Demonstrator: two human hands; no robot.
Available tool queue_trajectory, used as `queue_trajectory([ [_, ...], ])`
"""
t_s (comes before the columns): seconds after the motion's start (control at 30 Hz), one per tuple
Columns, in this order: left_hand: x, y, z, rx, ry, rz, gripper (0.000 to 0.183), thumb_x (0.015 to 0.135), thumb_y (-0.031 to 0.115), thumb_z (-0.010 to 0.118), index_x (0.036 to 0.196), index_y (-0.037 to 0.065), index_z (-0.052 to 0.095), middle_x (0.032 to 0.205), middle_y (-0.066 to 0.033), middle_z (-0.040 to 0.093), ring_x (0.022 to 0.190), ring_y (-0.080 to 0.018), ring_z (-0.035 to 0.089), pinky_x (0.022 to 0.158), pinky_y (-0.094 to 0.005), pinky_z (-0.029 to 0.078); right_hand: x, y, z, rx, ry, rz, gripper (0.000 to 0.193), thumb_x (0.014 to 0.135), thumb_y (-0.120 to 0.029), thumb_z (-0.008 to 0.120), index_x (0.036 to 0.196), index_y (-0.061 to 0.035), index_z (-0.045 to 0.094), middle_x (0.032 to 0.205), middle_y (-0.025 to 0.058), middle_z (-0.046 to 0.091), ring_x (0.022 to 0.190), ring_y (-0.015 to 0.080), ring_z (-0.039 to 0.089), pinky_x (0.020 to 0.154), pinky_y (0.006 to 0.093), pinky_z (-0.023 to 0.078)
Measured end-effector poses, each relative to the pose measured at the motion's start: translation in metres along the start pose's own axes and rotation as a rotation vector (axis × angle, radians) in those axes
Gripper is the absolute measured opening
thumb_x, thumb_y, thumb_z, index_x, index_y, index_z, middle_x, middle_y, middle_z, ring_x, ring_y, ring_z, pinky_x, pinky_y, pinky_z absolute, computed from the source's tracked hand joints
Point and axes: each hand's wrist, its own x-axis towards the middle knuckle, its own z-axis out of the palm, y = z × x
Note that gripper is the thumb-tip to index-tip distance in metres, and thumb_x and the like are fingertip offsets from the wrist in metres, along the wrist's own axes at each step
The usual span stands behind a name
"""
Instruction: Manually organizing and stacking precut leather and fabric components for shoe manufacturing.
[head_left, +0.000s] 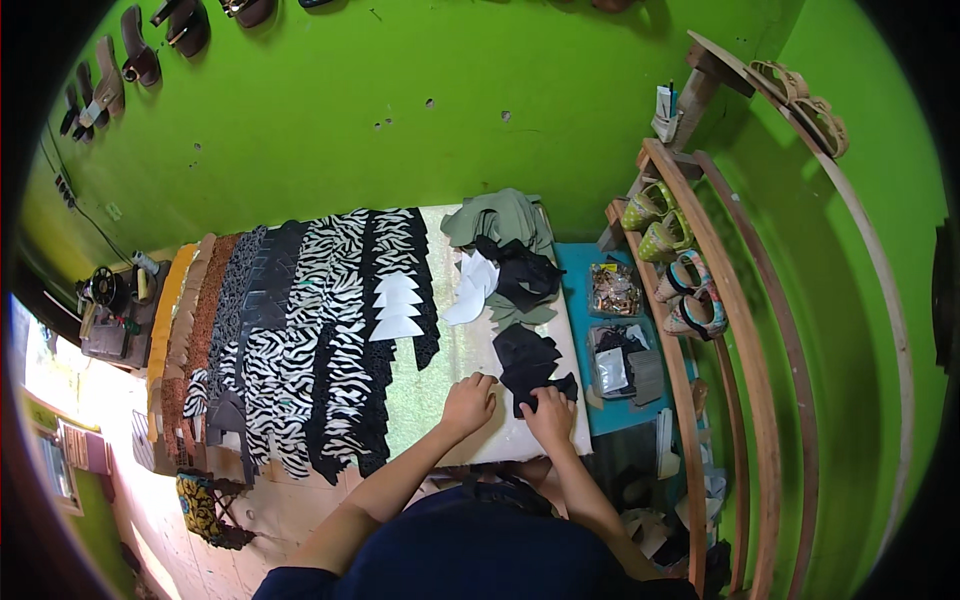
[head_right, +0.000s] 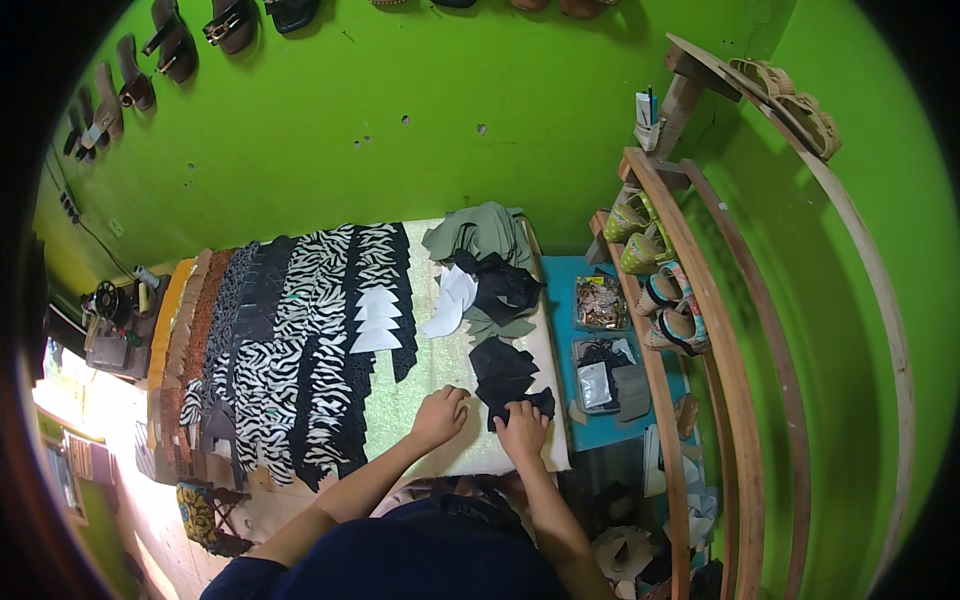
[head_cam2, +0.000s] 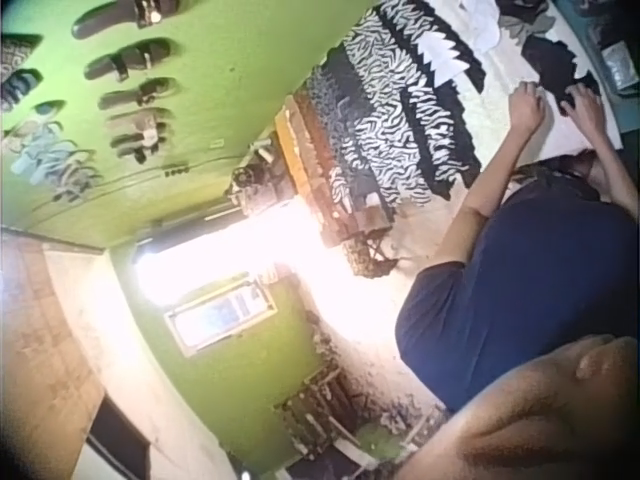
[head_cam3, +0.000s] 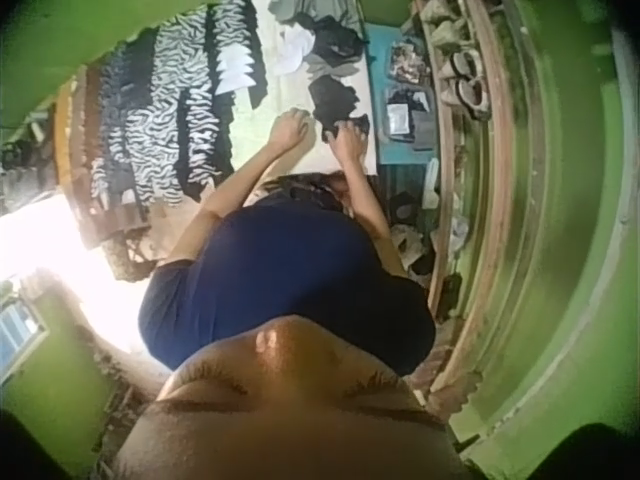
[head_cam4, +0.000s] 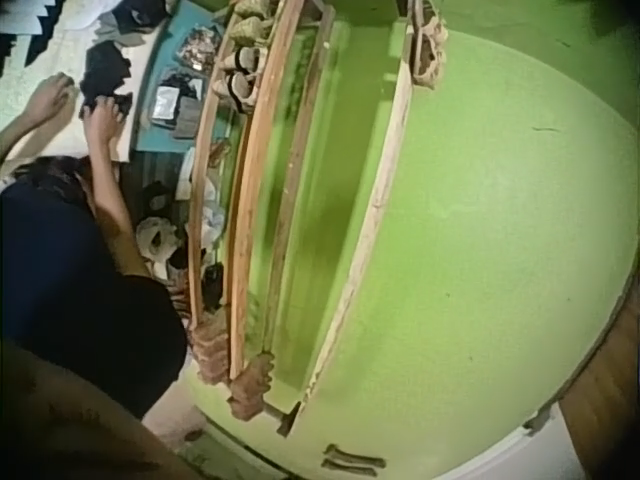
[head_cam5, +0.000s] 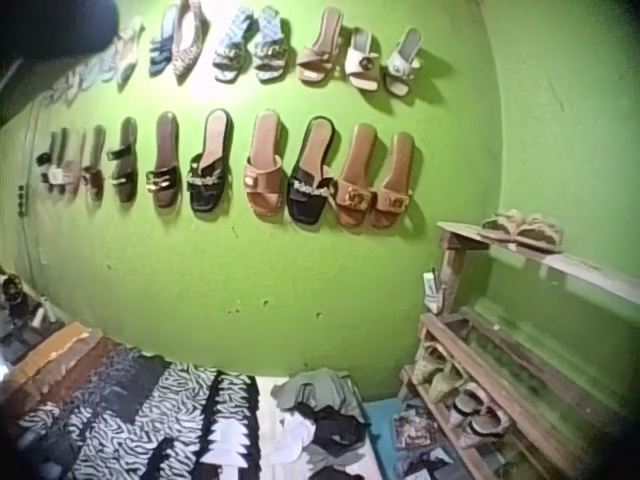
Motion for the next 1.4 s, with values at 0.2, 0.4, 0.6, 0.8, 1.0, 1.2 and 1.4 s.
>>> queue_trajectory([
  [0.2, -0.007, 0.028, 0.019, -0.056, 0.029, -0.018, 0.024, 0.077, 0.016, 0.056, 0.100, 0.007, 0.056, 0.092, -0.0143, 0.057, 0.084, -0.0315, 0.057, 0.074, -0.0413, 0.045, 0.000, 0.048, 0.019, 0.314, 0.054, 0.032, 0.017, 0.074, -0.013, 0.065, 0.088, -0.0035, 0.063, 0.087, 0.0143, 0.061, 0.085, 0.0326, 0.058, 0.076, 0.0390, 0.046],
  [0.4, -0.017, 0.050, 0.020, -0.181, 0.065, -0.150, 0.029, 0.078, 0.017, 0.057, 0.104, 0.005, 0.054, 0.096, -0.0160, 0.055, 0.091, -0.0336, 0.056, 0.080, -0.0406, 0.045, 0.006, 0.043, -0.016, 0.478, 0.199, -0.253, 0.011, 0.076, -0.010, 0.063, 0.086, -0.0054, 0.067, 0.086, 0.0114, 0.061, 0.083, 0.0289, 0.058, 0.075, 0.0354, 0.045],
  [0.6, -0.008, 0.088, -0.009, -0.251, 0.503, 0.092, 0.047, 0.074, 0.015, 0.064, 0.117, 0.006, 0.046, 0.118, -0.0208, 0.044, 0.097, -0.0353, 0.051, 0.084, -0.0386, 0.043, 0.020, 0.034, -0.052, 0.719, 0.100, -0.494, 0.011, 0.080, -0.009, 0.059, 0.089, -0.0037, 0.062, 0.086, 0.0122, 0.061, 0.083, 0.0279, 0.059, 0.073, 0.0341, 0.046],
  [0.8, -0.013, 0.079, -0.035, -0.336, 0.278, -0.031, 0.024, 0.075, 0.019, 0.068, 0.087, -0.001, 0.060, 0.077, -0.0118, 0.062, 0.074, -0.0249, 0.060, 0.068, -0.0341, 0.046, 0.016, 0.015, -0.067, 0.677, 0.000, -0.527, 0.014, 0.085, -0.015, 0.056, 0.094, -0.0055, 0.059, 0.068, 0.0113, 0.060, 0.059, 0.0243, 0.060, 0.056, 0.0325, 0.045],
  [1.0, -0.040, 0.071, -0.040, -0.550, 0.144, -0.307, 0.024, 0.080, 0.022, 0.066, 0.086, -0.001, 0.060, 0.071, -0.0088, 0.061, 0.062, -0.0151, 0.057, 0.060, -0.0290, 0.046, 0.007, 0.004, -0.045, 0.782, 0.033, -0.452, 0.015, 0.089, -0.016, 0.054, 0.097, -0.0047, 0.057, 0.061, 0.0051, 0.055, 0.052, 0.0093, 0.050, 0.050, 0.0247, 0.040],
  [1.2, -0.064, 0.038, -0.035, -0.581, 0.205, -0.356, 0.017, 0.086, 0.016, 0.060, 0.090, -0.001, 0.059, 0.072, -0.0006, 0.059, 0.064, -0.0059, 0.051, 0.057, -0.0221, 0.042, 0.012, 0.000, -0.033, 0.954, -0.281, -0.391, 0.020, 0.085, -0.017, 0.061, 0.096, -0.0012, 0.058, 0.066, -0.0015, 0.056, 0.059, 0.0068, 0.049, 0.054, 0.0232, 0.040],
  [1.4, -0.079, 0.015, -0.052, -0.791, 0.319, -0.409, 0.014, 0.086, 0.013, 0.058, 0.089, -0.001, 0.057, 0.074, -0.0004, 0.059, 0.068, -0.0059, 0.051, 0.059, -0.0218, 0.042, 0.023, -0.003, -0.040, 0.805, -0.810, -0.350, 0.026, 0.076, -0.019, 0.071, 0.089, 0.0028, 0.064, 0.075, -0.0006, 0.060, 0.067, 0.0068, 0.051, 0.061, 0.0221, 0.041],
])
